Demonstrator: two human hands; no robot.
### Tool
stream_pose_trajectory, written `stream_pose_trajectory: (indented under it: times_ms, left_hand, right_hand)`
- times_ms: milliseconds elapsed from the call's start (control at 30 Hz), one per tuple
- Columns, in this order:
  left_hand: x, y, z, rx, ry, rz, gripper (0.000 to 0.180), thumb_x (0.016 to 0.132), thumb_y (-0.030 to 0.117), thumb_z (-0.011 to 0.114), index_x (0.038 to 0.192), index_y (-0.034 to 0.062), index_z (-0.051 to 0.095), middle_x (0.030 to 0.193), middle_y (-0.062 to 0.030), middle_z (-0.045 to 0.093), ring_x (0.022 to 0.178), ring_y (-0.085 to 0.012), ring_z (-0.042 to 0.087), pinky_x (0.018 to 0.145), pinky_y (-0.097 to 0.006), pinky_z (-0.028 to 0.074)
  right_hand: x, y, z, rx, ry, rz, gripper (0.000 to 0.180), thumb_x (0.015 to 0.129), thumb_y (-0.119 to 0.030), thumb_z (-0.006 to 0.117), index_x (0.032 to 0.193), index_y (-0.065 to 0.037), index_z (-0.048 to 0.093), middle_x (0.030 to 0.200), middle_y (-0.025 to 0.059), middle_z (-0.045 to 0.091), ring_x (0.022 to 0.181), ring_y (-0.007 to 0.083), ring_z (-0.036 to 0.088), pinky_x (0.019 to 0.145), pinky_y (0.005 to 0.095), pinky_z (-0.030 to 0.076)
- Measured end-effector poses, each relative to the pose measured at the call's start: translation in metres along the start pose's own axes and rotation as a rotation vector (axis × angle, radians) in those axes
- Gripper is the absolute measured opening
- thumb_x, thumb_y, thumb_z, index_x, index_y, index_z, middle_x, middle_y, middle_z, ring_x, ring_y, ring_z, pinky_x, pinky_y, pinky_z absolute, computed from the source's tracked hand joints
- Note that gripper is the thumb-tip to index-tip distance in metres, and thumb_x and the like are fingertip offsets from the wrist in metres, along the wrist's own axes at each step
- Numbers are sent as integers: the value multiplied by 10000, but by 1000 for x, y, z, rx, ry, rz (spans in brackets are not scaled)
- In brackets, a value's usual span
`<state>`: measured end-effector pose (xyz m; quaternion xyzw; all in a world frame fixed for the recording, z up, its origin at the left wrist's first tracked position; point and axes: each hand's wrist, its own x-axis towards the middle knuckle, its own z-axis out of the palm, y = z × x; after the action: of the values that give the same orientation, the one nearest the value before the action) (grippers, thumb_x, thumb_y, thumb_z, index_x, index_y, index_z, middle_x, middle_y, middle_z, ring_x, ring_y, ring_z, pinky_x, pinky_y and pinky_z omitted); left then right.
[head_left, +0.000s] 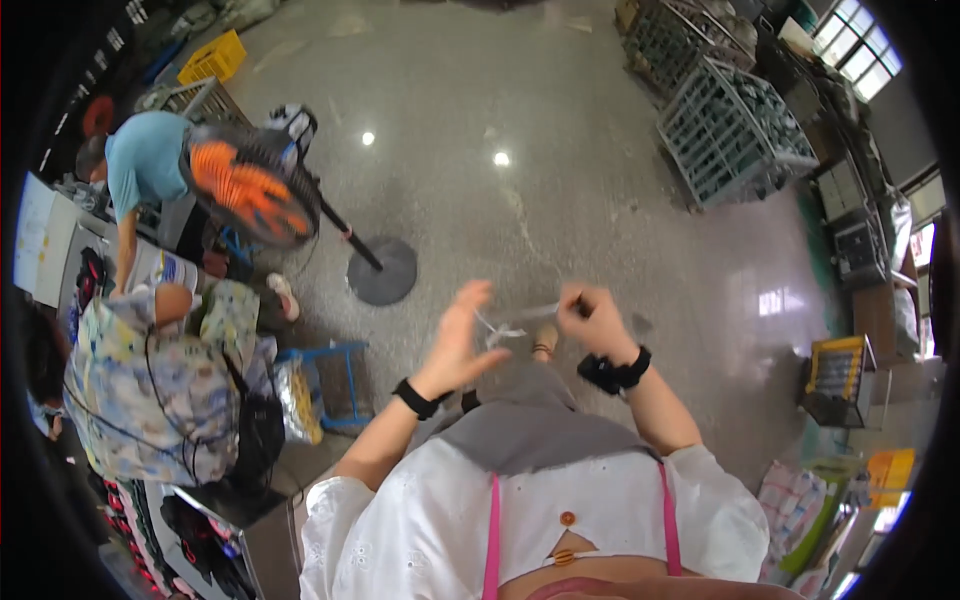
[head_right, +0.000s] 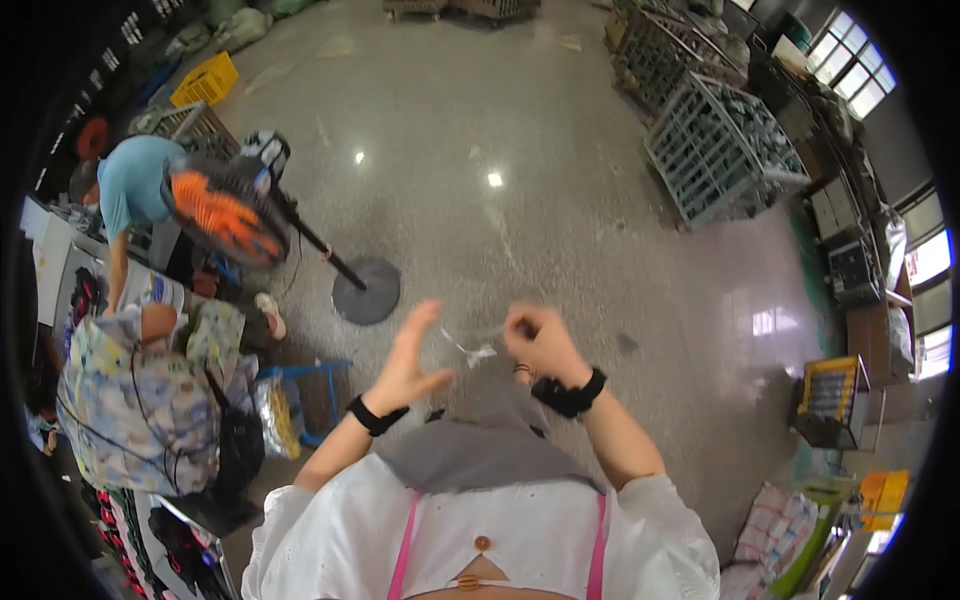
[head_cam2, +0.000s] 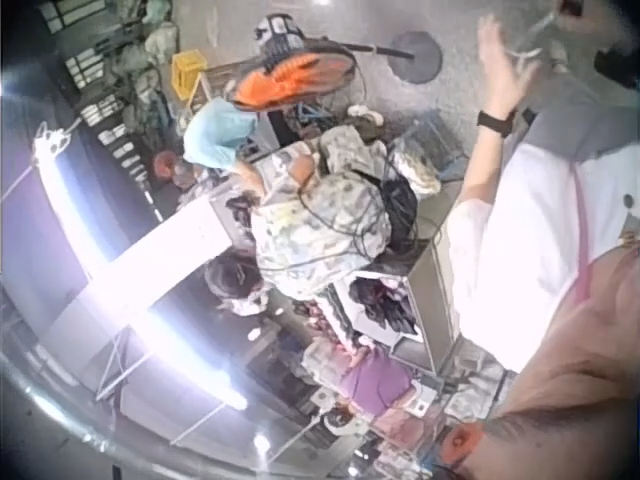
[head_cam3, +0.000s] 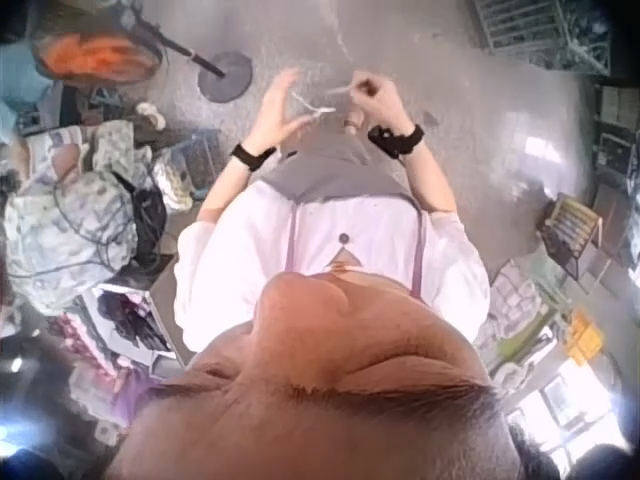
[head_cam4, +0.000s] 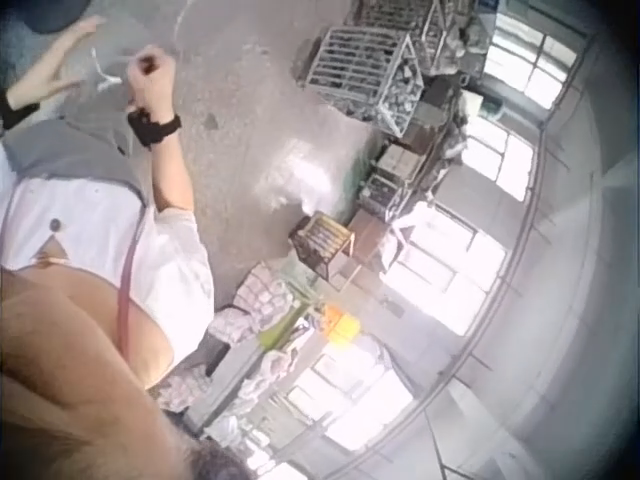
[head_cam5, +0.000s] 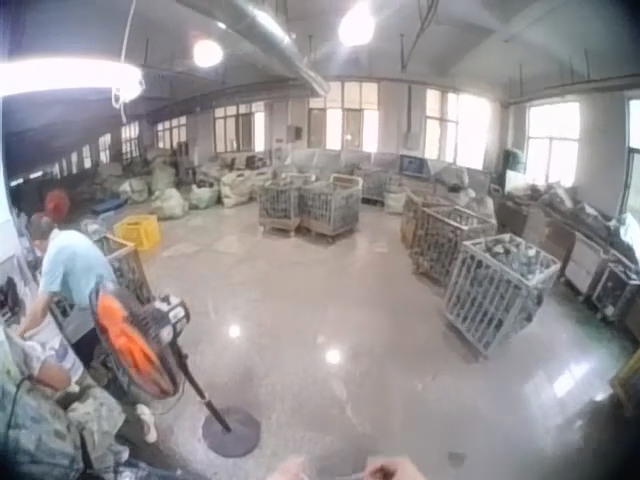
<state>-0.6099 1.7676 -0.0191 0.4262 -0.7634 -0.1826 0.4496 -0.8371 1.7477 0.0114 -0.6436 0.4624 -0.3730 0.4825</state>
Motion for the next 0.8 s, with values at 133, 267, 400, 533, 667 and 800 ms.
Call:
stream_pose_trajectory:
  times_ms: [133, 267, 400, 533, 667, 800]
  left_hand:
    - [104, -32, 73, -239, -302, 130, 311, 778, 202, 662, 990, 20, 525, 893, -82, 600, 790, -192, 579, 708, -294, 466]
    - [145, -105, 76, -814, -348, -790, 270, 909, 283, 476, 797, 43, 526, 680, 1, 506, 605, -79, 472, 539, -211, 379]
    - [212, -161, 56, -824, -86, -924, 329, 930, 295, 431, 676, 90, 466, 571, 53, 403, 495, -44, 348, 442, -199, 278]
    - [250, -238, 37, -1184, 395, -1010, 300, 921, 273, 442, 682, 96, 487, 564, 32, 439, 458, -64, 349, 406, -203, 257]
    - [306, -300, 22, -1300, 509, -956, 222, 873, 168, 447, 666, 91, 470, 557, 40, 405, 448, -56, 298, 397, -216, 215]
    - [399, -374, -10, -678, 216, -867, 232, 845, 143, 420, 637, 60, 480, 556, 30, 403, 516, -68, 338, 465, -242, 284]
  right_hand:
    - [90, 26, -49, 344, -273, 22, 102, 730, -48, 572, 665, -47, 493, 610, -51, 437, 557, 41, 382, 487, 207, 310]
    - [206, 37, -146, 700, 54, 121, 128, 731, -16, 555, 625, -61, 498, 516, -29, 431, 437, 53, 372, 406, 206, 266]
    - [334, 97, -184, 639, -90, 354, 153, 732, -22, 540, 609, -77, 470, 501, -4, 430, 415, 89, 396, 381, 227, 298]
    - [452, 160, -149, 775, -237, 494, 243, 753, -8, 522, 551, -106, 430, 490, -6, 428, 403, 96, 374, 369, 245, 275]
    - [564, 193, -90, 302, -338, 753, 43, 768, -39, 551, 805, -42, 530, 698, 44, 539, 500, 106, 466, 418, 223, 343]
    - [683, 133, -52, -138, -399, 332, 325, 794, -63, 562, 1114, -30, 513, 982, 78, 568, 566, 84, 485, 458, 216, 394]
